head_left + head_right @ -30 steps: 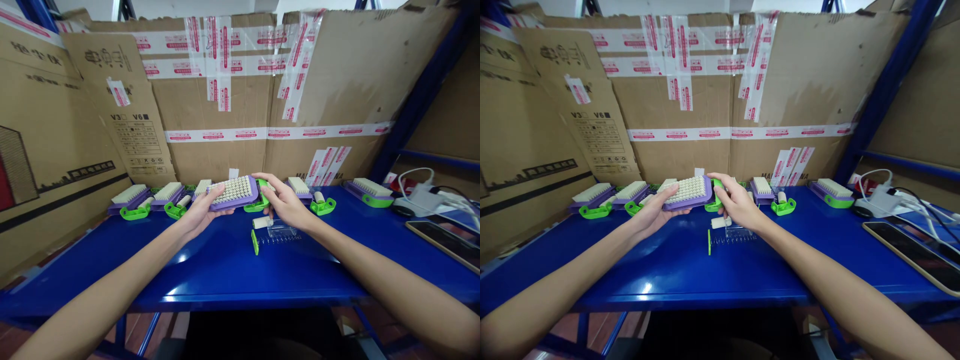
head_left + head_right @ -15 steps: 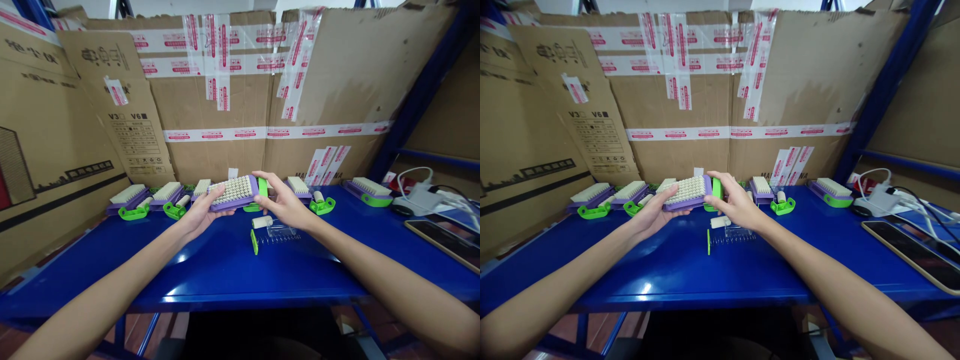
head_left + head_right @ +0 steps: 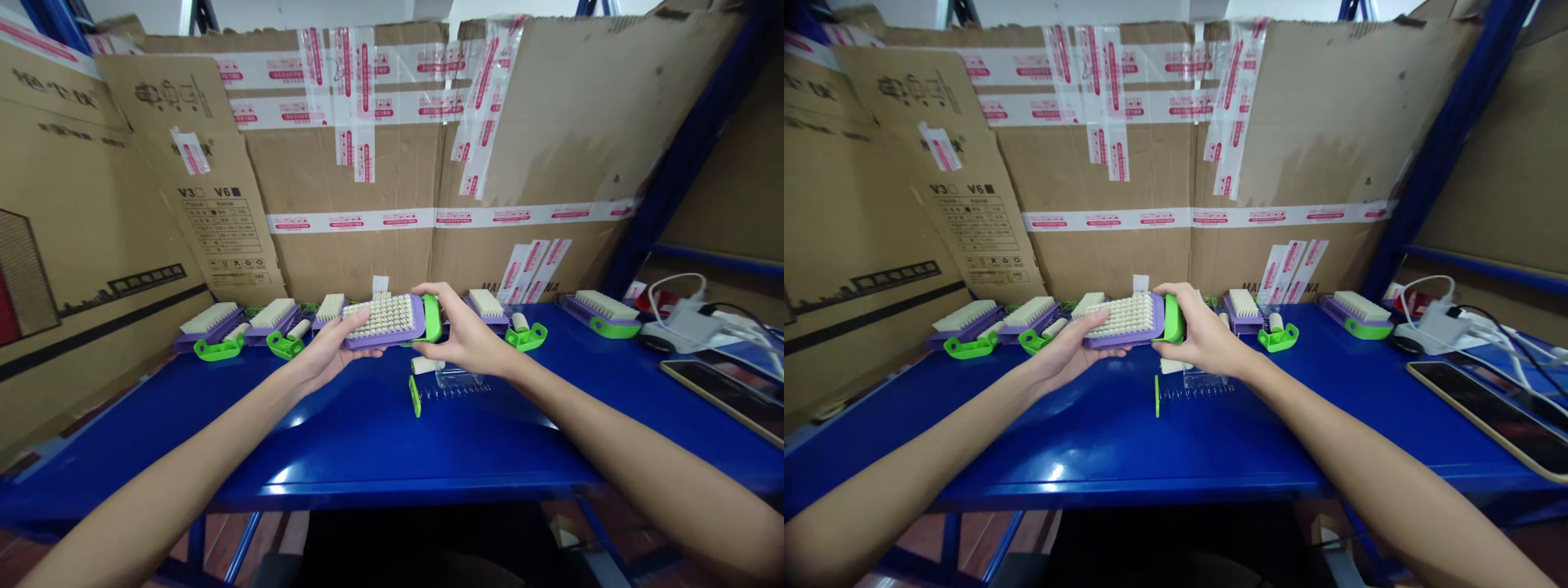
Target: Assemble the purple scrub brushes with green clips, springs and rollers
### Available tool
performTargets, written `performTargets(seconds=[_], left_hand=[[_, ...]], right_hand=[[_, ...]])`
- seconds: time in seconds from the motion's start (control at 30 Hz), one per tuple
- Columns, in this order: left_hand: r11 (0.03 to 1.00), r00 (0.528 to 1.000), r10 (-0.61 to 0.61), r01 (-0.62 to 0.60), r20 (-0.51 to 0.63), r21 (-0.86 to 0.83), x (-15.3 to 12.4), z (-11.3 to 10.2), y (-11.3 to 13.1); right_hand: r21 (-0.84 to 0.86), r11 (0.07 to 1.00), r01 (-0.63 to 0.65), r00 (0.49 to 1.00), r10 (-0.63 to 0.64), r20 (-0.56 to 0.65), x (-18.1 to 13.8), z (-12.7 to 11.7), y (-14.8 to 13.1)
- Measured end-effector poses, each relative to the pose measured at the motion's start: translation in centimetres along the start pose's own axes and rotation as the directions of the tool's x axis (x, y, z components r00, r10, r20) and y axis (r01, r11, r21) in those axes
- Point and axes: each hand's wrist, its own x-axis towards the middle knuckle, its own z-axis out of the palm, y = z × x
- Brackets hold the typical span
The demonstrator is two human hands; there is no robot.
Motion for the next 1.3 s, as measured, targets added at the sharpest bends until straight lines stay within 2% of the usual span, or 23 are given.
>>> performTargets(seconds=[0.13,0.23,0.37,0.8,0.97,1.3], left_hand=[[0.998,0.997,0.034,-0.037,0.074,0.045,-0.1,-0.4,0.1],[0.991,0.989,0.1,-0.109,0.108,0.083,-0.1,-0.6,0.2],[0.981,0.984,0.152,-0.161,0.091,0.107,-0.2,-0.9,0.2],[0.975,0.976,0.166,-0.184,0.143,0.124,-0.2,-1.4,0.3],[0.98,0.978,0.135,-0.156,0.162,0.125,-0.1,-1.5,0.1],[0.98,0.984,0.116,-0.136,0.137,0.145,-0.1,-1.5,0.0]], right_hand=[[0.019,1.0,-0.019,1.0,0.019,0.005,-0.1,0.1,-0.1],[0.006,0.999,0.041,0.999,-0.041,-0.015,-0.1,0.1,-0.1],[-0.064,0.99,0.128,0.992,-0.129,-0.005,0.1,-0.3,-0.4],[-0.097,0.974,0.202,0.978,-0.196,0.068,0.3,-1.0,-0.7],[-0.113,0.968,0.223,0.974,-0.215,0.076,0.3,-1.0,-0.6],[-0.105,0.968,0.227,0.972,-0.218,0.084,0.2,-0.4,-0.2]])
